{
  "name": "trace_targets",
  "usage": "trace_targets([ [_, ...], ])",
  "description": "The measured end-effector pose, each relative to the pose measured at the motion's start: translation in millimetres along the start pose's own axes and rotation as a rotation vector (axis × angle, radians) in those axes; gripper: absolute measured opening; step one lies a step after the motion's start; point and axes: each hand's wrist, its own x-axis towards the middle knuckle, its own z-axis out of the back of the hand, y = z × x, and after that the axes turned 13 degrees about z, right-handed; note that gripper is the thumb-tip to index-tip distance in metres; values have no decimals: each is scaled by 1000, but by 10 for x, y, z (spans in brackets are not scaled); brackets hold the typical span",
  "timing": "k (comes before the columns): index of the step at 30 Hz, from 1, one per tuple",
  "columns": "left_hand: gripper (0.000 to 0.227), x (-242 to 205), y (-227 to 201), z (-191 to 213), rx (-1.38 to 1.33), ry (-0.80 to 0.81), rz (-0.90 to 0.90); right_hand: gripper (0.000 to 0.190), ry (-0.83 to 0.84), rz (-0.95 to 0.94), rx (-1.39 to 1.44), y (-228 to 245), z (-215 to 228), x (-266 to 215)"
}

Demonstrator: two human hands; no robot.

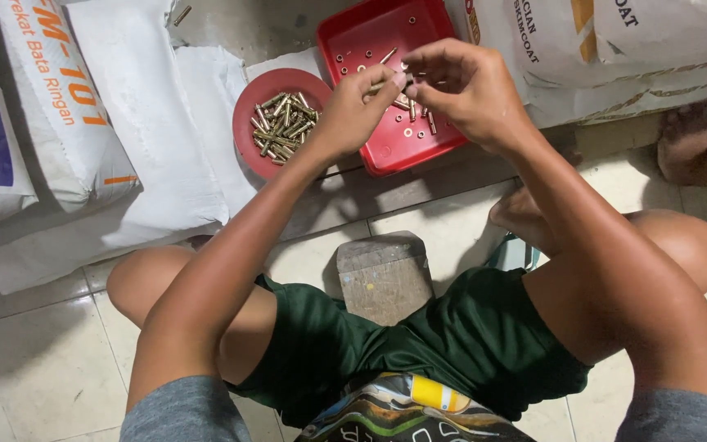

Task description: A person sitting on the floor is manually assembling metal bolts by sliding washers onto them, picking components from a red bowl and tray.

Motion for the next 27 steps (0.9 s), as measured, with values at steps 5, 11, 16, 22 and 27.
trace_targets([
  [5, 20, -21, -54, -12, 103, -80, -77, 11, -100, -100, -56, -124, -32, -33],
  [11, 15, -64, -90, -2, 297, -191, -248, 4, -49, -228, 56, -146, -9, -22],
  [16, 17, -96, -87, 25, 370, -244, -288, 11, -99, -396, 272, -159, -33, 20],
  [22, 20, -115, -64, 32, 433, -241, -308, 4, -68, -342, 292, -134, -28, 45],
  [27, 20, -103, -73, 32, 454, -282, -326, 22, -113, -478, 377, -262, -49, 38],
])
